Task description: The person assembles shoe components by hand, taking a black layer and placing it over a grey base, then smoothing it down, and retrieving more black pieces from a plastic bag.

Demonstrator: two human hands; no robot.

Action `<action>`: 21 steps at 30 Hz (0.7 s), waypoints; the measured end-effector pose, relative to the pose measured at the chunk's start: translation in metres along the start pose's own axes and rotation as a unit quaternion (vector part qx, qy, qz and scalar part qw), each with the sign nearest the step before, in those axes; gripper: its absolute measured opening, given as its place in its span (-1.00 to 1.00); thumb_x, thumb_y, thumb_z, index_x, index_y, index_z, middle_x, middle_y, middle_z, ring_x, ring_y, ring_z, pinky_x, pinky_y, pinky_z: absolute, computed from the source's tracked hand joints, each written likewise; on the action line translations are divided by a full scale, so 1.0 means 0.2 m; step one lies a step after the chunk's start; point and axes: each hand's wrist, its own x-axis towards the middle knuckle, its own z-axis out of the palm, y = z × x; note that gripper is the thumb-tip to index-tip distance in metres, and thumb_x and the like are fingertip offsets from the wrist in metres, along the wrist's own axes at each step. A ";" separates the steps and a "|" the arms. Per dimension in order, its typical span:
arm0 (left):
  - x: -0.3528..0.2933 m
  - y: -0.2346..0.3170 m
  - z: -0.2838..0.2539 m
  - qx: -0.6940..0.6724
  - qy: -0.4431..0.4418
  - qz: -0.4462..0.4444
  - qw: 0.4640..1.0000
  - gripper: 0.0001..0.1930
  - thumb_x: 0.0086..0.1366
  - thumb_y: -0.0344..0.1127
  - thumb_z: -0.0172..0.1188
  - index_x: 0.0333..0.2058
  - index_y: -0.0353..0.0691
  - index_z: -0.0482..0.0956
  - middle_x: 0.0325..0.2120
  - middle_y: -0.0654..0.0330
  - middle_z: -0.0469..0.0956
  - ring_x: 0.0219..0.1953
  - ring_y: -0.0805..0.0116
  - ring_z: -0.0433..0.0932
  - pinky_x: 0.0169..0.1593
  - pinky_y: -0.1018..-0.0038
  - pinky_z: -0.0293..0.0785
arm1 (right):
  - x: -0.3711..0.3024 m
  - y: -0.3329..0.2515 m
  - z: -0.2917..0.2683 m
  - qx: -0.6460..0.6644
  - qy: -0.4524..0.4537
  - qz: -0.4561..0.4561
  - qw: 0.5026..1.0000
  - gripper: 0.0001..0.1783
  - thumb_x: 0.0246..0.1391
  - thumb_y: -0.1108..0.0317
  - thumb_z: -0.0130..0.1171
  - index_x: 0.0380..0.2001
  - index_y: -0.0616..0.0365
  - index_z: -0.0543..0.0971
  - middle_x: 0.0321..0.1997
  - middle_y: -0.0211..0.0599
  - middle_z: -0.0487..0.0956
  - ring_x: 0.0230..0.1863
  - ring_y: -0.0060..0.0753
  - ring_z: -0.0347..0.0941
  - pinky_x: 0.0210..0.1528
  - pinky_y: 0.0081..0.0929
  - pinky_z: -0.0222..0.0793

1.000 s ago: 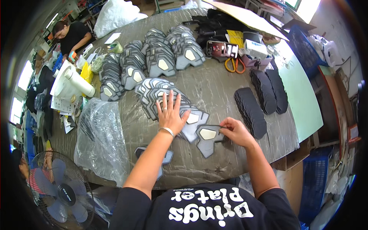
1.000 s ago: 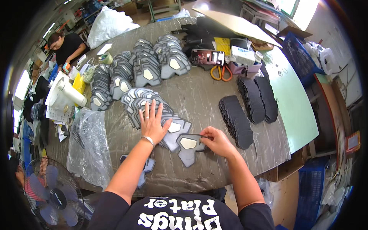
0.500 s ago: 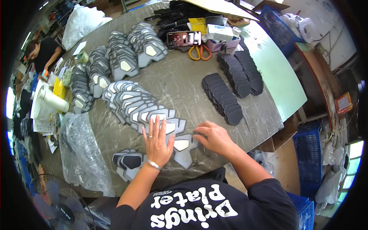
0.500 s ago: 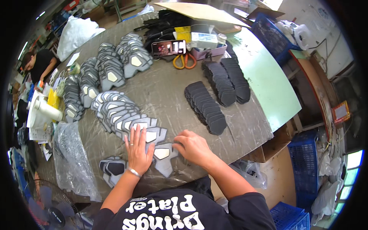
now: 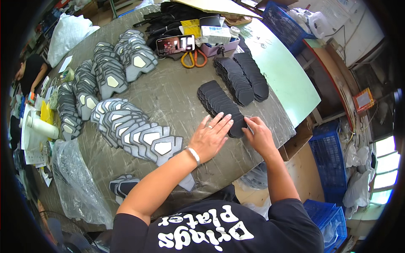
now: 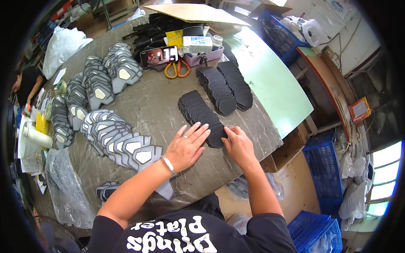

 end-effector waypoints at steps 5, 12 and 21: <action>0.11 -0.05 0.13 0.047 -0.055 0.035 0.997 -0.52 0.34 -0.15 0.07 0.19 -0.17 0.39 0.24 0.19 0.34 0.32 0.21 0.23 0.34 0.12 0.07 | 0.01 0.00 0.04 0.006 0.029 0.010 0.999 -0.62 0.05 0.34 0.25 -0.03 0.16 0.59 -0.11 -0.21 0.56 -0.08 -0.12 0.52 -0.07 -0.32 0.46; 0.11 -0.04 0.16 0.077 -0.043 0.025 0.996 -0.54 0.35 -0.08 0.04 0.15 -0.14 0.45 0.19 0.20 0.40 0.26 0.21 0.29 0.31 0.13 0.10 | 0.06 0.04 0.02 -0.004 0.009 -0.046 0.999 -0.68 0.02 0.35 0.28 -0.10 0.08 0.62 -0.16 -0.27 0.56 -0.09 -0.17 0.51 -0.10 -0.30 0.47; 0.08 -0.01 0.17 0.036 -0.060 0.004 0.998 -0.40 0.32 0.09 0.06 0.21 -0.14 0.37 0.26 0.18 0.31 0.32 0.17 0.21 0.33 0.08 0.08 | 0.06 0.01 -0.14 0.016 -0.039 -0.134 0.990 -0.90 -0.02 0.49 0.23 -0.39 0.17 0.52 -0.22 -0.22 0.50 -0.15 -0.07 0.47 -0.12 -0.25 0.41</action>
